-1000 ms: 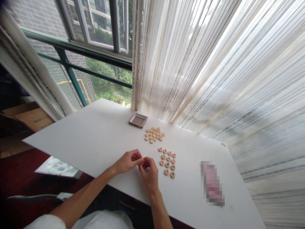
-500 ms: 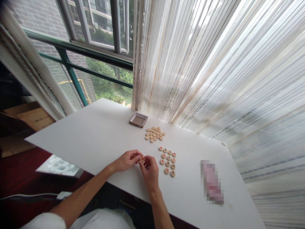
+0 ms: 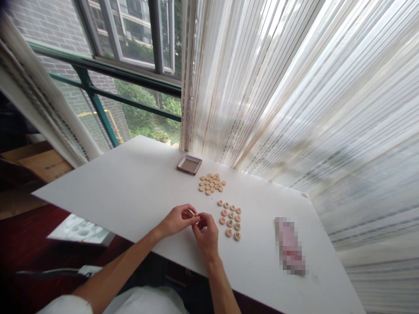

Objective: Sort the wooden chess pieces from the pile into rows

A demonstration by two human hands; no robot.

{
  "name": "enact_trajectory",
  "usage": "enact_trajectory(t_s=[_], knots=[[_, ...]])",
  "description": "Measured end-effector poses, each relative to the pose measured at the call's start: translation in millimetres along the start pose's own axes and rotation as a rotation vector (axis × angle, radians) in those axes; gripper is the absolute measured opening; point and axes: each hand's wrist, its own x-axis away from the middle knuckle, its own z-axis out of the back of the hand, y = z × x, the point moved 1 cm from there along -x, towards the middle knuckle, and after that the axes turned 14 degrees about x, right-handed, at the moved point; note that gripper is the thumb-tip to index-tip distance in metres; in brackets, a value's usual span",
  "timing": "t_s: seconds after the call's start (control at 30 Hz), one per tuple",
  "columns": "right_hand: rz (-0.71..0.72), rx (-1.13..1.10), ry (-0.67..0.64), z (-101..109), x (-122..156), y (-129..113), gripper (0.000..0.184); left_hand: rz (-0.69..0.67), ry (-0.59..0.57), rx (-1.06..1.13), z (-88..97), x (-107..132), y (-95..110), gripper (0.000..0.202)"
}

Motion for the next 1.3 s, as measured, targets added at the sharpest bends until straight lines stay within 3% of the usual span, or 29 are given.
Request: enact_trajectory(t_s=[0.63, 0.97, 1.17, 1.3], knots=[[0.015, 0.0, 0.033, -0.2, 2.3, -2.4, 0.013, -0.039, 0.013, -0.018, -1.5, -0.5, 10.4, 0.03], [-0.033, -0.035, 0.056, -1.0, 1.2, 0.0, 0.015, -0.024, -0.083, -0.052, -1.7, -2.3, 17.7, 0.032], [-0.065, -0.021, 0.025, -0.8, 0.9, 0.2, 0.022, -0.042, -0.053, -0.119, 0.4, -6.7, 19.3, 0.029], [-0.072, 0.008, 0.016, -0.8, 1.1, 0.2, 0.026, -0.08, 0.068, -0.251, 13.2, -18.4, 19.6, 0.025]])
